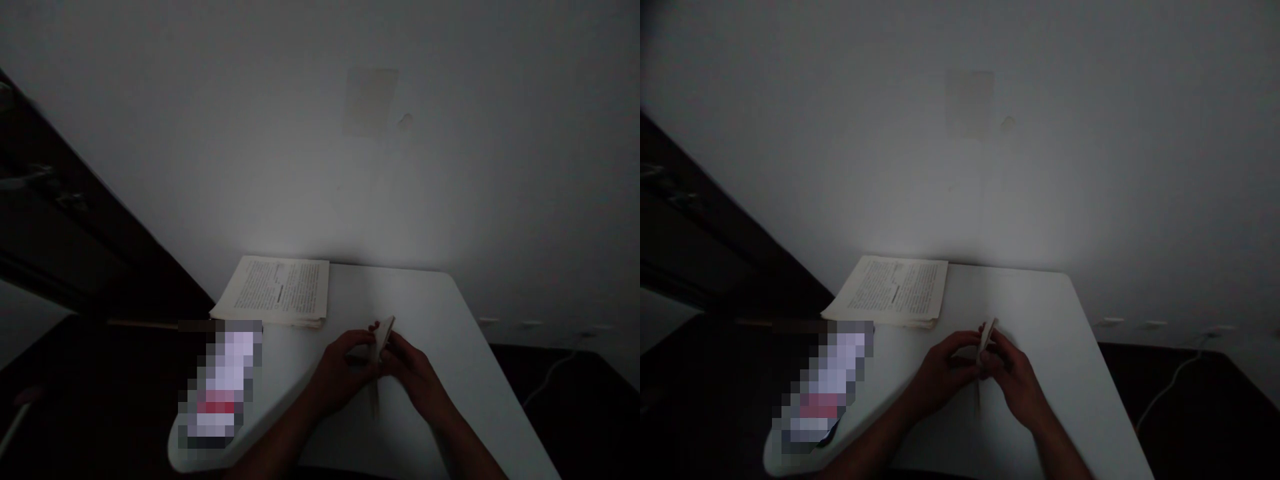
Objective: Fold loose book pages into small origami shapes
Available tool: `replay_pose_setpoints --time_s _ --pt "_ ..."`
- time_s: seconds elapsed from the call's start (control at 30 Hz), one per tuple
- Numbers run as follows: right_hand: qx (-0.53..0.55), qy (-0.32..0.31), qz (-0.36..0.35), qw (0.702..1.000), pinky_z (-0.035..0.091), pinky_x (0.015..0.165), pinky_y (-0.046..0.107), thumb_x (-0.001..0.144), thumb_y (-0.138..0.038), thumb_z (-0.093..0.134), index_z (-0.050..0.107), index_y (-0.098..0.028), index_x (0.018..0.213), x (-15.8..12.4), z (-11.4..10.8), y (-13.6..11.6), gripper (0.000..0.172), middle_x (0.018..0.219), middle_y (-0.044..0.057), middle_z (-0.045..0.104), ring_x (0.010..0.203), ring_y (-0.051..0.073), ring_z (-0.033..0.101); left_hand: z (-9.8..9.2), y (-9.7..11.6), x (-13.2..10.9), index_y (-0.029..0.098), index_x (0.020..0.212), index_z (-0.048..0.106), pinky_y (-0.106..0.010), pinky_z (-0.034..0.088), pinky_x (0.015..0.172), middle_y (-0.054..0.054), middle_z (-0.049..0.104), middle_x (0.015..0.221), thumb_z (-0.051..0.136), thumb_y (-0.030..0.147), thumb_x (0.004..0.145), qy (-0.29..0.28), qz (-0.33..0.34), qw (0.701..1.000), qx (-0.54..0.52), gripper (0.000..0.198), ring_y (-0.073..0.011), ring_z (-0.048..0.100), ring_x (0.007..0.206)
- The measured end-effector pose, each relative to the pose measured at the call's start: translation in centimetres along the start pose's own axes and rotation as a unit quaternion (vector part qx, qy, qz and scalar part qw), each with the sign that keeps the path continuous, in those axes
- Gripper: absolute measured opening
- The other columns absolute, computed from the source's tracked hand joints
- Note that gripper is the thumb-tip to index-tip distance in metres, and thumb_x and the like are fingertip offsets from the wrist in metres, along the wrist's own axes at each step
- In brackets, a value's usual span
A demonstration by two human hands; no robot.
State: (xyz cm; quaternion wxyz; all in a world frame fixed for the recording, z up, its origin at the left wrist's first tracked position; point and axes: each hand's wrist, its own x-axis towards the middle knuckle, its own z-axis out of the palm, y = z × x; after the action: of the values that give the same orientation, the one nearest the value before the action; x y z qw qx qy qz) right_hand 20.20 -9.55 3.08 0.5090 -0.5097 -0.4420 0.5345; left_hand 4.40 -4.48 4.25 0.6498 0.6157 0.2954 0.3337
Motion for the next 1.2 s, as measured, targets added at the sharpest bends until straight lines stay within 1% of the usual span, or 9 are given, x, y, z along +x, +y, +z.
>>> replay_pose_setpoints --time_s 0.13,0.27,0.33,0.4,0.6,0.67,0.77,0.97,1.2 --pt "-0.018 -0.006 -0.014 1.0 0.048 0.082 0.036 0.08 -0.042 0.057 0.053 -0.026 0.122 0.0 -0.1 -0.3 0.046 0.124 0.008 0.054 0.106 0.026 0.054 -0.1 -0.4 0.0 0.021 0.104 0.061 -0.033 0.05 0.083 -0.009 0.05 0.123 0.071 0.022 0.069 -0.004 0.003 1.0 0.001 0.036 -0.0235 0.052 0.108" --pt "-0.051 -0.007 -0.018 0.998 0.048 0.078 0.034 0.083 -0.042 0.051 0.049 -0.025 0.127 -0.2 -0.3 -0.6 0.047 0.119 0.008 0.058 0.093 0.023 0.059 -0.6 -0.9 0.0 0.022 0.108 0.058 -0.033 0.051 0.082 -0.008 0.051 0.121 0.068 0.017 0.071 -0.013 -0.01 1.0 -0.001 0.039 -0.0224 0.054 0.105" --pt "-0.07 0.008 -0.017 0.997 0.048 0.077 0.033 0.084 -0.043 0.05 0.047 -0.025 0.128 -0.3 -0.4 -0.6 0.047 0.112 0.007 0.062 0.085 0.021 0.06 -0.7 -1.2 -0.1 0.022 0.11 0.057 -0.034 0.051 0.083 -0.007 0.051 0.12 0.066 0.015 0.072 -0.009 -0.012 1.0 0.011 0.039 -0.0221 0.053 0.105" --pt "-0.079 0.022 -0.013 0.997 0.047 0.078 0.033 0.084 -0.043 0.051 0.047 -0.025 0.129 -0.4 -0.4 -0.6 0.049 0.108 0.006 0.064 0.084 0.02 0.06 -0.6 -1.2 -0.1 0.022 0.111 0.056 -0.034 0.05 0.085 -0.007 0.051 0.12 0.066 0.015 0.071 -0.002 -0.009 1.0 0.027 0.041 -0.0226 0.052 0.107" --pt "-0.088 0.014 0.007 0.996 0.048 0.081 0.034 0.084 -0.042 0.052 0.045 -0.023 0.129 -0.5 -0.6 -0.4 0.049 0.109 0.008 0.063 0.096 0.022 0.059 0.1 -1.2 0.1 0.019 0.121 0.046 -0.036 0.049 0.088 -0.012 0.043 0.129 0.072 0.021 0.067 0.018 -0.004 0.999 0.049 0.06 -0.0264 0.048 0.113" --pt "-0.098 0.014 0.004 0.995 0.047 0.084 0.036 0.084 -0.041 0.052 0.045 -0.023 0.128 -0.5 -0.7 -0.2 0.048 0.112 0.009 0.062 0.1 0.023 0.058 0.1 -1.3 0.2 0.02 0.128 0.039 -0.037 0.049 0.088 -0.013 0.039 0.134 0.071 0.019 0.067 0.02 -0.008 0.998 0.053 0.068 -0.0274 0.045 0.117" --pt "-0.121 0.013 -0.012 0.993 0.048 0.085 0.038 0.084 -0.039 0.051 0.043 -0.023 0.129 -0.6 -1.1 0.0 0.048 0.115 0.01 0.06 0.103 0.023 0.057 -0.3 -1.4 0.3 0.023 0.132 0.035 -0.037 0.049 0.089 -0.011 0.038 0.136 0.066 0.012 0.068 0.01 0.008 0.998 0.069 0.072 -0.0264 0.04 0.121" --pt "-0.218 0.03 -0.057 0.974 0.051 0.083 0.036 0.085 -0.03 0.048 0.046 -0.023 0.124 -0.6 -1.8 0.4 0.04 0.121 0.01 0.055 0.103 0.022 0.057 -1.2 -1.1 0.4 0.025 0.129 0.041 -0.036 0.049 0.088 -0.007 0.042 0.134 0.059 0.009 0.071 -0.018 0.026 0.993 0.114 0.063 -0.0236 0.042 0.12" --pt "-0.259 0.035 -0.111 0.959 0.054 0.08 0.034 0.084 -0.023 0.047 0.051 -0.023 0.12 -0.7 -2.6 1.4 0.036 0.123 0.01 0.052 0.103 0.021 0.057 -1.8 -0.9 0.3 0.027 0.12 0.05 -0.033 0.048 0.088 -0.004 0.041 0.133 0.051 0.003 0.071 -0.032 0.049 0.988 0.145 0.055 -0.0203 0.042 0.12"
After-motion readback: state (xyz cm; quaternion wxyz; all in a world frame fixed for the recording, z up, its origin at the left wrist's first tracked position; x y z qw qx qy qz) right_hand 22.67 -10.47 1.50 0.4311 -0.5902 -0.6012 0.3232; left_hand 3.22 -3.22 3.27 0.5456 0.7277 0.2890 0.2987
